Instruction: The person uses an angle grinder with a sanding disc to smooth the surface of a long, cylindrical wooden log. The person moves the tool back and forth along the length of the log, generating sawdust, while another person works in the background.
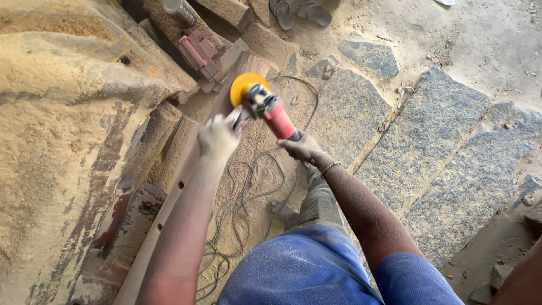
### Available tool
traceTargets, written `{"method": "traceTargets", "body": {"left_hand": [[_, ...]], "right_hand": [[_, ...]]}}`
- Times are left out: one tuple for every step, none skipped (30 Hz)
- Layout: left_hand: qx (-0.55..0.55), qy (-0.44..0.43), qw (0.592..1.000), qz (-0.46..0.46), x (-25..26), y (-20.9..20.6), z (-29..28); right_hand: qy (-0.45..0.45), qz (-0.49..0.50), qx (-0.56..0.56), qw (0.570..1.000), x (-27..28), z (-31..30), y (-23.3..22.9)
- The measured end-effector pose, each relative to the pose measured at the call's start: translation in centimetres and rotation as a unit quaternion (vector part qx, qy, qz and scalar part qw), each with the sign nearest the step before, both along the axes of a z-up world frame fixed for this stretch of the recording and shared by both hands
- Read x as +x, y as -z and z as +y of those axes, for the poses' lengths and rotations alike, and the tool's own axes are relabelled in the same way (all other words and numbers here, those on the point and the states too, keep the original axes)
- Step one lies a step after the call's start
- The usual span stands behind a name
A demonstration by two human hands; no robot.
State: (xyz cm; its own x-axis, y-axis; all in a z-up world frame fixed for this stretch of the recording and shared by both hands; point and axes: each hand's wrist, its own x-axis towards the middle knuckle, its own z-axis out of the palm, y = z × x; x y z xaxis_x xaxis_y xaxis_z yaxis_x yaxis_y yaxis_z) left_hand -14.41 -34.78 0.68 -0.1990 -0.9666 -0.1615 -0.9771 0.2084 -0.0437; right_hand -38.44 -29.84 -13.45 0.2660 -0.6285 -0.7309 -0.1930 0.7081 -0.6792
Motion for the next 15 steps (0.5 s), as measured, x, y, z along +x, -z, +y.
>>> {"method": "traceTargets", "body": {"left_hand": [[0.005, 0.005, 1.000, -0.004, -1.2, 0.3, -1.8], [-0.010, 0.019, 0.999, -0.037, -2.3, 0.6, -3.1], [-0.024, 0.033, 0.997, -0.070, -3.4, 1.0, -4.1], [-0.039, 0.048, 0.993, -0.102, -4.0, 1.2, -4.6], [-0.010, 0.041, 0.994, -0.099, -4.2, 1.1, -4.4], [0.017, 0.034, 0.995, -0.095, -4.4, 1.0, -4.2], [0.044, 0.026, 0.995, -0.090, -4.4, 0.9, -3.9], [0.045, 0.022, 0.995, -0.088, -4.1, 0.7, -2.9], [0.046, 0.018, 0.995, -0.086, -3.4, 0.3, -1.5], [0.047, 0.013, 0.995, -0.083, -2.6, 0.0, 0.1], [0.052, 0.002, 0.996, -0.073, -1.7, -0.4, 1.8], [0.055, -0.009, 0.996, -0.063, -0.6, -0.8, 3.6], [0.059, -0.020, 0.997, -0.052, 0.5, -1.2, 5.3], [0.043, -0.024, 0.998, -0.049, 1.6, -1.6, 7.2], [0.027, -0.028, 0.998, -0.046, 2.7, -1.9, 9.1]], "right_hand": [[0.040, -0.033, 0.011, 0.999, -0.6, -0.9, 0.6], [0.078, -0.066, 0.023, 0.994, -1.0, -1.3, 1.2], [0.096, -0.087, 0.015, 0.991, -1.3, -1.4, 1.7], [0.115, -0.106, 0.007, 0.988, -1.5, -1.4, 2.1], [0.133, -0.126, -0.001, 0.983, -1.5, -1.4, 2.4], [0.124, -0.125, 0.009, 0.984, -1.5, -1.2, 2.7], [0.115, -0.124, 0.019, 0.985, -1.4, -0.7, 2.8], [0.106, -0.122, 0.031, 0.986, -1.2, 0.1, 2.9], [0.096, -0.131, 0.039, 0.986, -0.8, 1.0, 3.0], [0.086, -0.138, 0.047, 0.986, -0.1, 2.0, 3.1], [0.075, -0.145, 0.055, 0.985, 0.7, 3.1, 3.1], [0.053, -0.140, 0.047, 0.988, 1.4, 4.2, 3.0], [0.031, -0.134, 0.039, 0.990, 2.3, 5.4, 2.8], [0.006, -0.128, 0.031, 0.991, 3.1, 6.4, 2.5], [-0.010, -0.116, 0.016, 0.993, 4.0, 7.3, 2.2]]}}
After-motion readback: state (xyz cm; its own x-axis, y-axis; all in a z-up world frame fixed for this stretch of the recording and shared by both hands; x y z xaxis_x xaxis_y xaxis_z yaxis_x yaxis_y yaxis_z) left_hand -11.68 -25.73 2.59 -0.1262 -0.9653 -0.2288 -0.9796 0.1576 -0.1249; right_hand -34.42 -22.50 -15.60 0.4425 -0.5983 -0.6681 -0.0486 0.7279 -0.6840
